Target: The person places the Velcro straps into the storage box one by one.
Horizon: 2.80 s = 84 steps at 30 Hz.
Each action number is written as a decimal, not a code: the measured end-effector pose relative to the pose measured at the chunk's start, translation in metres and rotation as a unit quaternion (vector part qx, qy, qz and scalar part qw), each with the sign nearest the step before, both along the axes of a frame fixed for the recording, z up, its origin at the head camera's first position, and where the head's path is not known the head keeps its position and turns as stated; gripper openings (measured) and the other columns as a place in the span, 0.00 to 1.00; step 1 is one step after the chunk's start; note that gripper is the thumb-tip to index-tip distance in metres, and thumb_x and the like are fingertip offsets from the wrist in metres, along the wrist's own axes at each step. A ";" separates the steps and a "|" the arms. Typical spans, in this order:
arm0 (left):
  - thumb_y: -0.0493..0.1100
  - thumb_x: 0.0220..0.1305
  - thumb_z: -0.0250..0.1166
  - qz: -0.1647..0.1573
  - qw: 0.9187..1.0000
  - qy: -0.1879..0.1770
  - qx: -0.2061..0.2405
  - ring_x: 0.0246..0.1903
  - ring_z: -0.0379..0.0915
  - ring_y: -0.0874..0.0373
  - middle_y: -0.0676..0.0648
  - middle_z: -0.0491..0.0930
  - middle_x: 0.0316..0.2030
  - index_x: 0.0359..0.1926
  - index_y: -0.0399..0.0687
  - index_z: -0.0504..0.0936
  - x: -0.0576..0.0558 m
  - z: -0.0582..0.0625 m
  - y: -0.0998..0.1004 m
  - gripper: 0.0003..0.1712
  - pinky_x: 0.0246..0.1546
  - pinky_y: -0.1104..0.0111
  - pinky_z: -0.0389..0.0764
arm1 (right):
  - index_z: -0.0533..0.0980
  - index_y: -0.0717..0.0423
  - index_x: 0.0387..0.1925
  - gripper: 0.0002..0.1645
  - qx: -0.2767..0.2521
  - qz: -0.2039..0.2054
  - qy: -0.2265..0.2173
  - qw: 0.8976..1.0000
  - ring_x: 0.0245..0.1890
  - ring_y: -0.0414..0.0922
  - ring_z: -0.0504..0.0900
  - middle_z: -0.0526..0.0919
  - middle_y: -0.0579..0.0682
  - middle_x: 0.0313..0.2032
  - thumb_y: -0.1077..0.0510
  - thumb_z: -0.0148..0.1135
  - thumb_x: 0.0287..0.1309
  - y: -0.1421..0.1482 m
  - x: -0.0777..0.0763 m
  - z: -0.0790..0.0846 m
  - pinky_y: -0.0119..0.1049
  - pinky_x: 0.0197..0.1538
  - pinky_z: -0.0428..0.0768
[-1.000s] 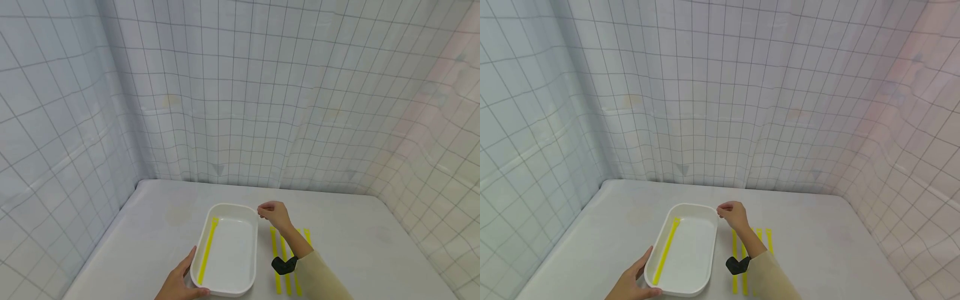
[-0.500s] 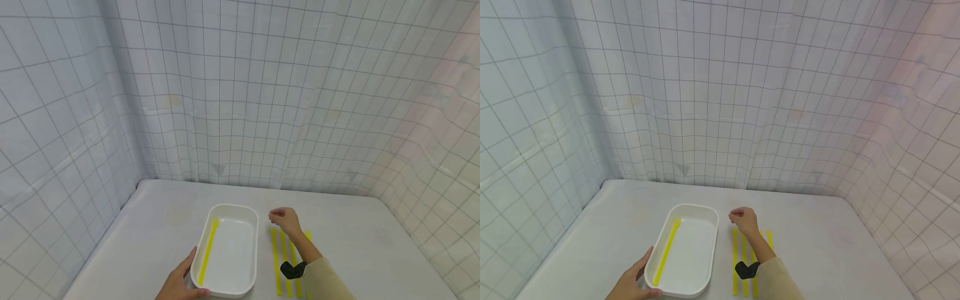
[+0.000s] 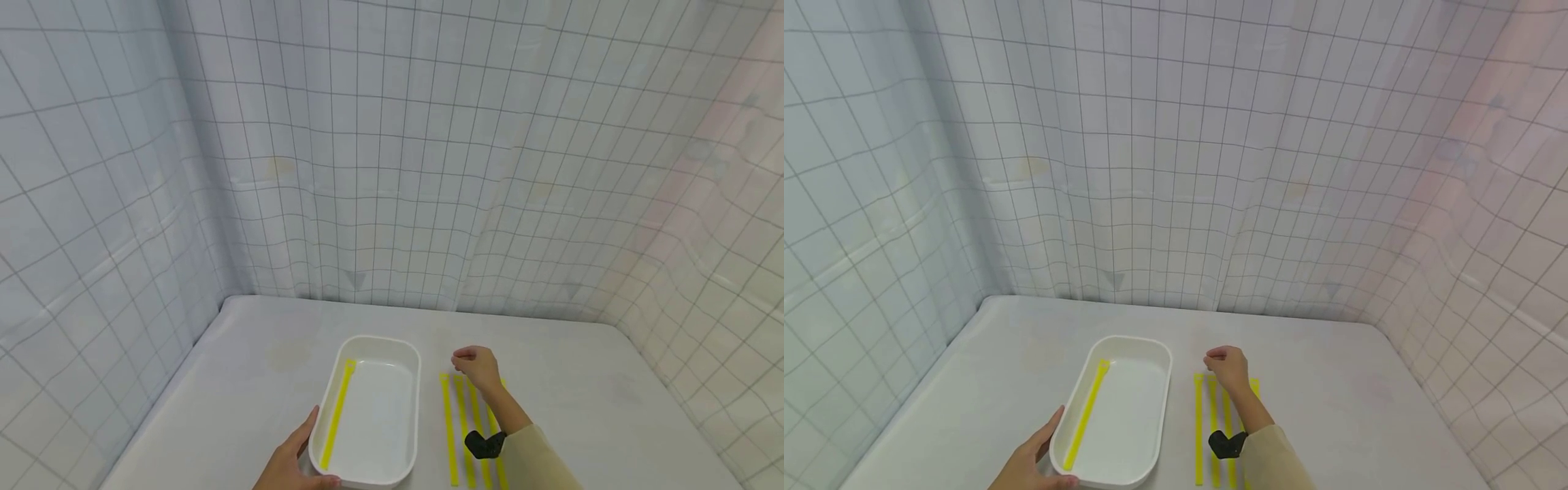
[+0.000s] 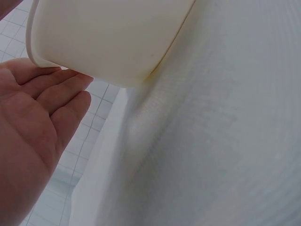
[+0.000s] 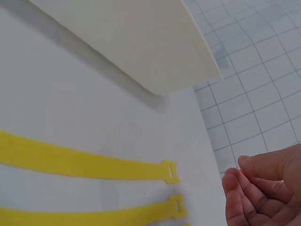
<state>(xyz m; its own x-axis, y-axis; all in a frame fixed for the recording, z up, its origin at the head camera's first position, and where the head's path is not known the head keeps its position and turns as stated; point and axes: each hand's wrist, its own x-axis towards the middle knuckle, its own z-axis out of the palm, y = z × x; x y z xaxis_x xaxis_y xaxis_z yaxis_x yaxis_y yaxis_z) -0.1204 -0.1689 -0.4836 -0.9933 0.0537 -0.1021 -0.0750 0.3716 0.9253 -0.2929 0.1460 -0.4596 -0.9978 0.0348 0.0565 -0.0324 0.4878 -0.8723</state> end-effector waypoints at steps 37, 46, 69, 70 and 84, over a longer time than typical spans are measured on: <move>0.51 0.36 0.78 0.002 1.000 -0.008 -0.003 0.62 0.54 0.39 0.36 0.58 0.65 0.70 0.39 0.49 0.002 0.001 0.001 0.65 0.55 0.46 0.63 | 0.79 0.67 0.32 0.12 0.071 -0.035 -0.061 0.995 0.27 0.45 0.75 0.79 0.51 0.27 0.67 0.70 0.43 -0.016 -0.002 -0.025 0.38 0.34 0.78; 0.52 0.35 0.78 0.007 1.000 0.001 -0.016 0.62 0.53 0.38 0.36 0.57 0.65 0.70 0.38 0.50 0.001 0.001 0.002 0.65 0.55 0.48 0.63 | 0.79 0.64 0.27 0.09 0.117 -0.012 -0.057 0.991 0.24 0.43 0.73 0.77 0.49 0.23 0.66 0.71 0.41 -0.016 -0.008 -0.029 0.36 0.30 0.77; 0.53 0.36 0.77 0.007 1.000 -0.006 -0.008 0.63 0.52 0.39 0.37 0.56 0.66 0.70 0.40 0.49 0.001 0.000 0.001 0.65 0.55 0.47 0.63 | 0.79 0.63 0.21 0.09 0.154 -0.048 -0.027 0.987 0.20 0.43 0.74 0.77 0.49 0.20 0.66 0.74 0.37 -0.022 0.001 -0.025 0.35 0.24 0.76; 0.53 0.36 0.77 0.008 1.000 -0.013 -0.005 0.63 0.52 0.38 0.38 0.56 0.66 0.70 0.40 0.48 0.002 0.001 0.001 0.65 0.55 0.46 0.63 | 0.79 0.63 0.21 0.09 0.153 -0.048 -0.023 0.987 0.20 0.43 0.74 0.77 0.49 0.20 0.66 0.73 0.37 -0.022 0.001 -0.025 0.35 0.24 0.76; 0.53 0.37 0.77 0.011 0.999 -0.033 0.003 0.63 0.52 0.38 0.36 0.56 0.66 0.70 0.39 0.48 0.001 0.001 0.002 0.65 0.54 0.43 0.62 | 0.80 0.65 0.27 0.11 0.019 -0.070 -0.128 0.989 0.20 0.42 0.75 0.79 0.49 0.20 0.61 0.73 0.41 -0.007 -0.005 -0.033 0.31 0.25 0.74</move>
<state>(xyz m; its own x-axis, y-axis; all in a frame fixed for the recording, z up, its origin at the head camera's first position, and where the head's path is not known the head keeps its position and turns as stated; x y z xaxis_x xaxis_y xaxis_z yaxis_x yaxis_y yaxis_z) -0.1197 -0.1672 -0.4822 -0.9855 0.0335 -0.1666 -0.1432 0.3639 0.9204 -0.2980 0.1389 -0.4929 -0.9651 0.1765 -0.1933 0.2573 0.5050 -0.8239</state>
